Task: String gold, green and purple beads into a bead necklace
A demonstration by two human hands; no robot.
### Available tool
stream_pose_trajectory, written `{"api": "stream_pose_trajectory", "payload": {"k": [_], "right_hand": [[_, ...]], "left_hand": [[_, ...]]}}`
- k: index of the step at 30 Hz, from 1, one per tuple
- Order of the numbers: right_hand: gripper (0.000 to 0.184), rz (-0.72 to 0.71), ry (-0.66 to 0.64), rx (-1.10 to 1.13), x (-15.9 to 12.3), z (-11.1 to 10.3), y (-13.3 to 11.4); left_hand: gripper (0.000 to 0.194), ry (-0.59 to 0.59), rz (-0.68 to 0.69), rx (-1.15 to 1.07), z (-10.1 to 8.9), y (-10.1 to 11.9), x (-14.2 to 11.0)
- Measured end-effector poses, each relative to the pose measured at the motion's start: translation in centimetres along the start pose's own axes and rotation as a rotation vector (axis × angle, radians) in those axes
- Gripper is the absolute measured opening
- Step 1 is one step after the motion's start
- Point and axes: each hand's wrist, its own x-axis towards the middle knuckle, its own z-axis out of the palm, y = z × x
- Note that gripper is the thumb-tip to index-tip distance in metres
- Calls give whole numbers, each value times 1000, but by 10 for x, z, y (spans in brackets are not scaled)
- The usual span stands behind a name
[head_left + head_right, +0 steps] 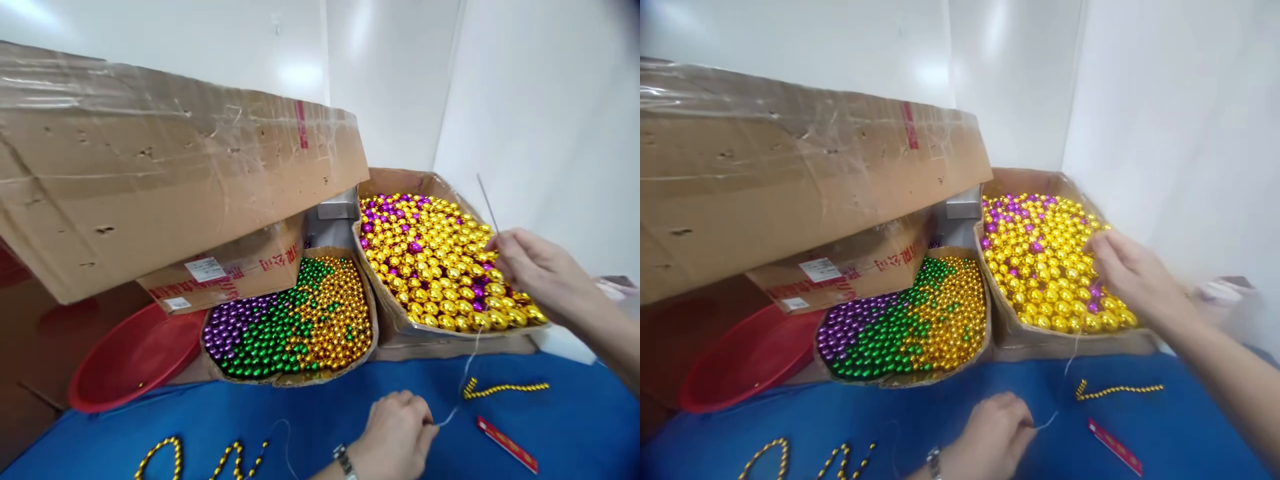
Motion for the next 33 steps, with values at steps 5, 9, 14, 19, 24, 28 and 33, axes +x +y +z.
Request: {"api": "stream_pose_trajectory", "payload": {"k": [5,9,14,19,24,28,33], "right_hand": [[28,43,-270,74,-48,29,7],[23,17,-434,126,-77,51,0],[20,-84,-543,77,-109,88,-2],[19,-212,-540,58,-147,122,6],[22,-226,-623,10,-171,137,6],[25,-235,-583,-22,-171,139,8],[23,-261,-504,-41,-167,140,13]], "left_hand": [[25,72,-192,304,-109,-43,-12],[18,20,-321,425,-146,-101,-15],[24,-54,-347,384,-133,-136,-18],[14,15,-349,196,-135,-130,-15],[22,241,-454,-691,-137,-100,-13],[15,375,-515,-1287,-130,-82,-12],[15,370,-499,-1328,-124,-79,-9]]}}
